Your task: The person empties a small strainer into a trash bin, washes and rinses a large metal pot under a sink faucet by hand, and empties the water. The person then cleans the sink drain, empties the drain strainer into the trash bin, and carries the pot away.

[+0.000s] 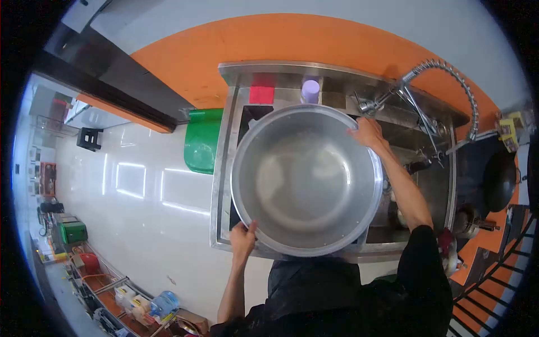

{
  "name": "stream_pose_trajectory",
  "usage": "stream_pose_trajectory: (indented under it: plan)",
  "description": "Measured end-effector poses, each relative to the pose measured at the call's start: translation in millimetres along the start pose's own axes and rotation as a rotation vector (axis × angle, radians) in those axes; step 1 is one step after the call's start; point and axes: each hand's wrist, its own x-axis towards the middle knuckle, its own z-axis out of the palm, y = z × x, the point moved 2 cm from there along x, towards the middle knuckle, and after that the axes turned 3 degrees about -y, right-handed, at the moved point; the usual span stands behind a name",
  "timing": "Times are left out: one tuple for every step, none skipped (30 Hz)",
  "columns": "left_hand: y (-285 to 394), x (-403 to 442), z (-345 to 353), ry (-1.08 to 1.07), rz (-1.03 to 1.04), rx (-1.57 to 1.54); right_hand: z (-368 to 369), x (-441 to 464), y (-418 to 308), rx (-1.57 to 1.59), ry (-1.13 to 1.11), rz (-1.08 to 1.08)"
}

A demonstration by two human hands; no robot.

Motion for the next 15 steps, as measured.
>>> stream_pose_trajectory:
  plan:
    - [-7, -1, 5, -0.060, -0.008, -0.074, 1, 2, -1, -0.006, -0.014, 0.003]
    - [-10, -5, 11, -0.067, 0.000, -0.073, 2, 5, -2, -0.009, -0.027, 0.002]
    - [-8, -10, 18, -0.069, 0.005, -0.073, 1, 8, -4, -0.013, -0.041, -0.005]
    - [-9, -16, 24, -0.070, 0.006, -0.071, 1, 13, -8, -0.016, -0.059, -0.013]
    - [-17, -23, 31, -0.095, -0.041, -0.085, 2, 21, -13, -0.019, -0.050, -0.039]
    - [-21, -32, 36, -0.144, -0.108, -0.134, 4, 28, -21, -0.019, -0.042, -0.063]
    - [-24, -42, 40, -0.196, -0.176, -0.181, 8, 33, -28, -0.016, -0.037, -0.084]
    - [-25, -50, 46, -0.250, -0.241, -0.225, 12, 40, -35, -0.029, -0.051, -0.118]
    - [-19, -57, 51, -0.313, -0.313, -0.283, 11, 47, -48, -0.039, -0.062, -0.151]
    - [-10, -64, 56, -0.373, -0.384, -0.340, 12, 56, -62, -0.047, -0.072, -0.185]
    - [-4, -70, 62, -0.429, -0.456, -0.400, 12, 63, -74, -0.026, -0.077, -0.230]
    - [-3, -72, 71, -0.480, -0.518, -0.487, 13, 71, -87, -0.004, -0.080, -0.277]
    - [-3, -74, 82, -0.529, -0.580, -0.579, 16, 78, -99, 0.016, -0.084, -0.326]
    - [-6, -75, 92, -0.579, -0.637, -0.677, 19, 86, -110, -0.002, -0.109, -0.340]
    - [-15, -76, 103, -0.621, -0.655, -0.721, 22, 94, -120, -0.024, -0.133, -0.355]
